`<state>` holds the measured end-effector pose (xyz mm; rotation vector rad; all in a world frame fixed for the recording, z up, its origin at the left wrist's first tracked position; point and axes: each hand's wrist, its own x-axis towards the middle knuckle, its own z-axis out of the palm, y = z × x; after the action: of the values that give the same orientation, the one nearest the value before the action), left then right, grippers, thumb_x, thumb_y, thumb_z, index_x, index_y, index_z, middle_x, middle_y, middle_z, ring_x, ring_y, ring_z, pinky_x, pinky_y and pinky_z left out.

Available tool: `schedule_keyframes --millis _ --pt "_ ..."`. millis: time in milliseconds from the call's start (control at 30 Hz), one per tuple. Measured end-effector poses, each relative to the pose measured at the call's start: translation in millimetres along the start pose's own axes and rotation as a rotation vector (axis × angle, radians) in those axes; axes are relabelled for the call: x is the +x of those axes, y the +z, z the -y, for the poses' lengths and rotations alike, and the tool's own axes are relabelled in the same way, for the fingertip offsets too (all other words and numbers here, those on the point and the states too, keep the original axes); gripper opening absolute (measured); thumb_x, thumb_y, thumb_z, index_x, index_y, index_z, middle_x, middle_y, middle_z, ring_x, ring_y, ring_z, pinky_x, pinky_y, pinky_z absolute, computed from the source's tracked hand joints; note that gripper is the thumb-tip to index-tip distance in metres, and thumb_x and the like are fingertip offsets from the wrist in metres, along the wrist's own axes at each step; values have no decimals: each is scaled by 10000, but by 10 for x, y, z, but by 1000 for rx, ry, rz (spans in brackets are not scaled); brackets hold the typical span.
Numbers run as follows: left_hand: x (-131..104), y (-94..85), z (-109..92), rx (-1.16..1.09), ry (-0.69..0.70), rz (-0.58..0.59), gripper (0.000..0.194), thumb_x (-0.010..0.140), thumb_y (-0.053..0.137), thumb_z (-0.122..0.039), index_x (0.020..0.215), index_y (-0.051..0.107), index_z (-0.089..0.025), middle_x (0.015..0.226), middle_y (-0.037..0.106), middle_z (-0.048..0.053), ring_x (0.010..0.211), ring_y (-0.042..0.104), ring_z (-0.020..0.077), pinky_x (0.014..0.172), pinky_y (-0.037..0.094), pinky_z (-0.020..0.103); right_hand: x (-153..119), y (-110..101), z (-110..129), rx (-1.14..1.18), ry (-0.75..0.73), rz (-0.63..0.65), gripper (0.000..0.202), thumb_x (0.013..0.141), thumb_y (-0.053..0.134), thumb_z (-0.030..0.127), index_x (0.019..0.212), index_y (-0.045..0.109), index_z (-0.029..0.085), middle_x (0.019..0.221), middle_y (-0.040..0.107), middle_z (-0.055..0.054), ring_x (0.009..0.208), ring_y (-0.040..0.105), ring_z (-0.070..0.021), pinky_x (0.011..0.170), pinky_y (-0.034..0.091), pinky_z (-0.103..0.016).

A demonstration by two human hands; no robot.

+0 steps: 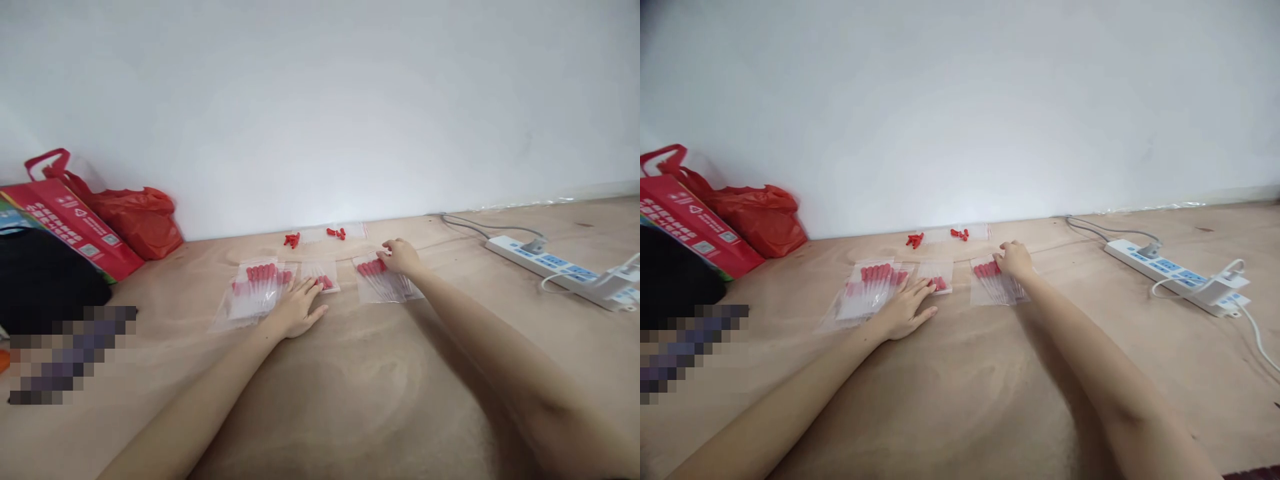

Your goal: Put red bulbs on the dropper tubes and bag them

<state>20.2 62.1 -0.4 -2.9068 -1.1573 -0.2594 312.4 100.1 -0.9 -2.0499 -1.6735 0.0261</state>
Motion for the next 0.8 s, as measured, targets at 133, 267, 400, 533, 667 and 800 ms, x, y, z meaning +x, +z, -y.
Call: schedule_keyframes --millis 133,267,400,533,667,800 --pt "10 -21 -20 57 -6 18 491 854 359 -437 1235 406 -130 1337 376 131 1268 270 258 1053 148 477 151 51 -66 27 49 68 261 727 547 272 933 630 135 918 639 -101 824 583 -196 704 417 -269" --pt "-9 -36 -42 80 4 -17 406 847 382 -411 1128 463 -130 1283 436 142 1232 331 267 1037 175 498 202 69 -64 68 69 112 216 688 582 201 886 647 144 859 661 -78 767 599 -165 655 422 -229" --pt "-23 -17 -30 68 16 -84 323 836 411 -387 1035 478 -142 1219 489 146 1193 382 285 999 224 542 191 9 -25 119 65 140 110 675 573 153 737 661 134 685 656 -62 649 596 -155 560 412 -215" --pt "-40 14 -29 56 19 -151 274 820 433 -371 970 484 -147 1147 531 146 1138 434 294 968 257 565 152 -129 47 183 28 141 83 686 544 123 664 621 144 604 629 -38 551 564 -129 492 390 -203" --pt "-64 23 -53 73 -2 -267 192 779 485 -292 910 503 -153 1067 561 125 1106 447 307 971 249 570 97 -310 157 243 -35 118 59 740 500 148 698 540 157 731 641 -55 540 549 -106 490 399 -202" --pt "-19 -3 -69 -11 -25 -419 291 739 539 -246 1006 494 -138 1085 549 132 1087 460 294 940 349 493 3 -474 296 452 -101 136 48 826 404 198 783 420 183 741 621 -25 396 493 -62 405 397 -194"
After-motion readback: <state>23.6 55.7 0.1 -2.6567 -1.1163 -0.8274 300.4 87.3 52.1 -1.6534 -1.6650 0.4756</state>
